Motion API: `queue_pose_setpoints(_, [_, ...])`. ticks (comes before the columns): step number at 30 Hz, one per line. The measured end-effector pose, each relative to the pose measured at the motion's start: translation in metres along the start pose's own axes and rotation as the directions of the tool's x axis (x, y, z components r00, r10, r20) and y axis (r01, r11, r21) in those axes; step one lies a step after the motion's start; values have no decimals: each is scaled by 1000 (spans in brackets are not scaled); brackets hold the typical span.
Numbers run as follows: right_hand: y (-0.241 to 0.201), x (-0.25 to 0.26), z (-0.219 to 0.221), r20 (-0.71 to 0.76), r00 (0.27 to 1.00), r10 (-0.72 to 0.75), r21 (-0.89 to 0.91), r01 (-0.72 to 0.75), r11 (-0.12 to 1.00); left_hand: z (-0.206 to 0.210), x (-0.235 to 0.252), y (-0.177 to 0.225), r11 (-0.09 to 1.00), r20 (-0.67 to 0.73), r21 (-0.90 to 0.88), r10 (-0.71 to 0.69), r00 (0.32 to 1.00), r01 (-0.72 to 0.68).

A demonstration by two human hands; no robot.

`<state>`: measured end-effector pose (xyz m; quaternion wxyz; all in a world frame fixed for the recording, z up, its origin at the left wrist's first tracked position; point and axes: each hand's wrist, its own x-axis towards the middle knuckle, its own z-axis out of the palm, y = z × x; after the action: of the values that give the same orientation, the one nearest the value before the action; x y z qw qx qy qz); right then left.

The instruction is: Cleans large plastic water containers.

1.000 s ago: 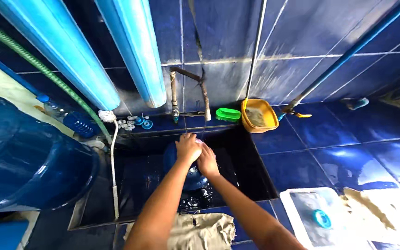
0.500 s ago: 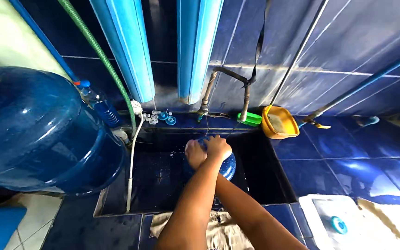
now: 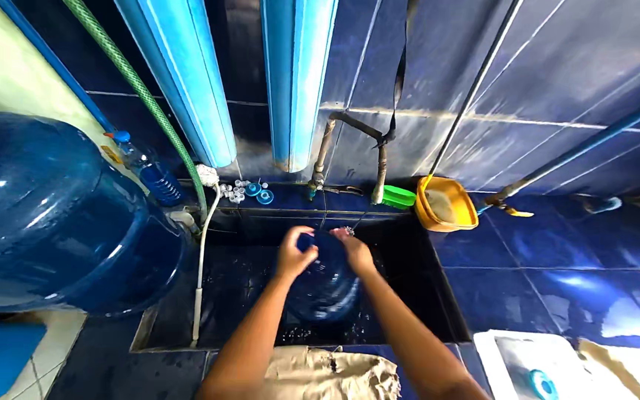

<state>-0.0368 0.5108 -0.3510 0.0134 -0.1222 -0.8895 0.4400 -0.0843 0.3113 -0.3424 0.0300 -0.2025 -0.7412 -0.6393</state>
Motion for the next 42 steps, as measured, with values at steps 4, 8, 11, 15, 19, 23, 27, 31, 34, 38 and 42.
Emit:
queue_pose_setpoints(4, [-18, -59, 84, -42, 898, -437, -96, 432, 897, -50, 23, -36, 858, -621, -308, -509, 596, 412])
queue_pose_setpoints(8, [-24, 23, 79, 74, 952, -296, 214, 275, 937, -96, 27, -53, 764, -347, -396, -638, 687, 510])
queue_pose_setpoints(11, [-22, 114, 77, 345, 938, 48, 327, -168, 930, -111, 8, -95, 671, 85, -627, -446, 891, 396])
queue_pose_setpoints(15, [-38, 108, 136, 453, 891, 29, -108, 23, 994, -111, -17, -151, 578, -239, -676, -758, 606, 457])
queue_pose_setpoints(19, [20, -26, 158, 545, 759, -357, -203, 533, 822, -140, -60, -205, 452, -482, -556, -859, 173, 698])
queue_pose_setpoints(23, [118, -26, 85, 403, 889, -219, -270, 344, 899, -166, -69, -211, 504, -418, -602, -860, 294, 619])
queue_pose_setpoints(27, [145, 75, 66, 378, 794, 476, -323, -368, 872, -150, -37, -192, 518, -109, -785, -653, 749, 338])
queue_pose_setpoints(31, [76, 163, 122, 620, 646, 445, -324, -306, 895, -131, -44, -208, 380, 31, -884, -532, 846, 271])
queue_pose_setpoints(34, [10, 149, 197, 642, 757, 123, -41, -127, 991, -126, -55, -207, 428, -169, -665, -885, 435, 612])
queue_pose_setpoints(38, [17, 6, 202, 588, 693, -418, -41, 542, 840, -139, -94, -226, 390, -436, -508, -886, 161, 768])
queue_pose_setpoints(42, [113, -31, 73, 709, 388, -589, 116, 759, 640, -158, -107, -243, 390, -472, -473, -869, 147, 790])
